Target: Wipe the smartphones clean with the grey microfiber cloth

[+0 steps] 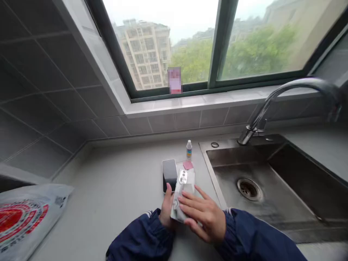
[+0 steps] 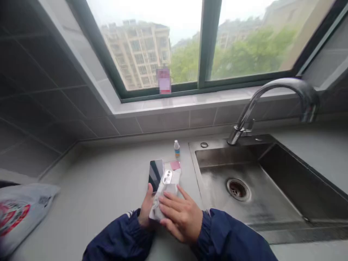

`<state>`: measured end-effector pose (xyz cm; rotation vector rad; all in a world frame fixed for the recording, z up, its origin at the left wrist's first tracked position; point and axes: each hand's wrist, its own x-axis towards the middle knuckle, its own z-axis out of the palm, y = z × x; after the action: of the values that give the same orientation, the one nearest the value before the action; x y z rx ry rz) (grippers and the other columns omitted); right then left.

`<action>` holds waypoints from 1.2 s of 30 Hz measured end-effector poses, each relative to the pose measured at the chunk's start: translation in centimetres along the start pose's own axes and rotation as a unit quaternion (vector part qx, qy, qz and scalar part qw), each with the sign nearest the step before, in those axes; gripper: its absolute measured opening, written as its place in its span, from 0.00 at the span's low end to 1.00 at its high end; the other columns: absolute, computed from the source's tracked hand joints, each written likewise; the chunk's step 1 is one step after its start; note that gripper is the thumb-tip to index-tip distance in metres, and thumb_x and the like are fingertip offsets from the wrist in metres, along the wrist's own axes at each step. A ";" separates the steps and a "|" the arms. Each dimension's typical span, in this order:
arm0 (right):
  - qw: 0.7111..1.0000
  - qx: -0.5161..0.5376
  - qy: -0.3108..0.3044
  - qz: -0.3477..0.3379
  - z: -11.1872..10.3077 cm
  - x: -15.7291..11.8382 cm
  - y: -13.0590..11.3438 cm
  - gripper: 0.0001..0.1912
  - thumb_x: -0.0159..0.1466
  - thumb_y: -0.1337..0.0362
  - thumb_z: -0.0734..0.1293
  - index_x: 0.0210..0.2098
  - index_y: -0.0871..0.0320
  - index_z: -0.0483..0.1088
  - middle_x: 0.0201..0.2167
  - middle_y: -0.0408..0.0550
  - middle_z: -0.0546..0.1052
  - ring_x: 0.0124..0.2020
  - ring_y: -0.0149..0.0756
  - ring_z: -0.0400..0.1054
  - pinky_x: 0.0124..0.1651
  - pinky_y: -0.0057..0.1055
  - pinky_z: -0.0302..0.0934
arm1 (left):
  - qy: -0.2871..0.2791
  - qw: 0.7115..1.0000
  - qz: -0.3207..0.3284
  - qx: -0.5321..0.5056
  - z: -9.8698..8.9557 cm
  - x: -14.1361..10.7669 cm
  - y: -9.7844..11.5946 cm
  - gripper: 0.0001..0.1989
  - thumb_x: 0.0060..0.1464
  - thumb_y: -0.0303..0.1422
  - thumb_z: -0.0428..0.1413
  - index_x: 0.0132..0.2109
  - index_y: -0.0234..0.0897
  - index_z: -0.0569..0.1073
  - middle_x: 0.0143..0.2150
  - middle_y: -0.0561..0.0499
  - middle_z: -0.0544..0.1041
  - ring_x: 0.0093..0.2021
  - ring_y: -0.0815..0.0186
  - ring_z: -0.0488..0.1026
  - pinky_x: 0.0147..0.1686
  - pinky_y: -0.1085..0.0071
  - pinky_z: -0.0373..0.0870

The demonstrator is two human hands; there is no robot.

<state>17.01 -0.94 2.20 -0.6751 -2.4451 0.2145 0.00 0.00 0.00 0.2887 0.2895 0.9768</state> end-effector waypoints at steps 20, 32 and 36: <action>0.986 -0.056 -0.015 0.157 2.2 -0.8 3.7 0.34 0.71 0.59 0.54 0.72 0.60 0.37 0.71 0.58 0.47 0.71 0.54 0.40 0.64 0.62 0.49 | -0.081 0.989 -0.119 0.041 -0.7 0.7 0.2 0.43 0.56 0.62 0.35 0.69 0.39 0.53 0.49 0.36 0.78 0.30 0.52 0.80 0.27 0.65 0.70; 0.990 -0.038 -0.012 0.132 2.1 -1.0 4.3 0.34 0.71 0.59 0.55 0.72 0.56 0.38 0.70 0.56 0.50 0.70 0.54 0.43 0.62 0.61 0.53 | -0.053 0.993 -0.102 0.033 -0.7 0.7 0.3 0.43 0.56 0.62 0.34 0.67 0.37 0.56 0.45 0.38 0.79 0.29 0.50 0.80 0.27 0.61 0.70; 0.991 -0.026 -0.024 0.132 2.2 -1.0 4.3 0.33 0.71 0.59 0.54 0.72 0.55 0.38 0.70 0.55 0.50 0.70 0.54 0.43 0.62 0.60 0.52 | -0.049 0.993 -0.101 0.027 -0.9 0.7 0.2 0.45 0.55 0.63 0.37 0.67 0.34 0.57 0.44 0.35 0.79 0.28 0.50 0.79 0.26 0.63 0.69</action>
<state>18.19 2.22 -1.33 -1.0273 -2.4079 0.2749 -0.13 0.74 -0.87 0.3483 0.2495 0.7530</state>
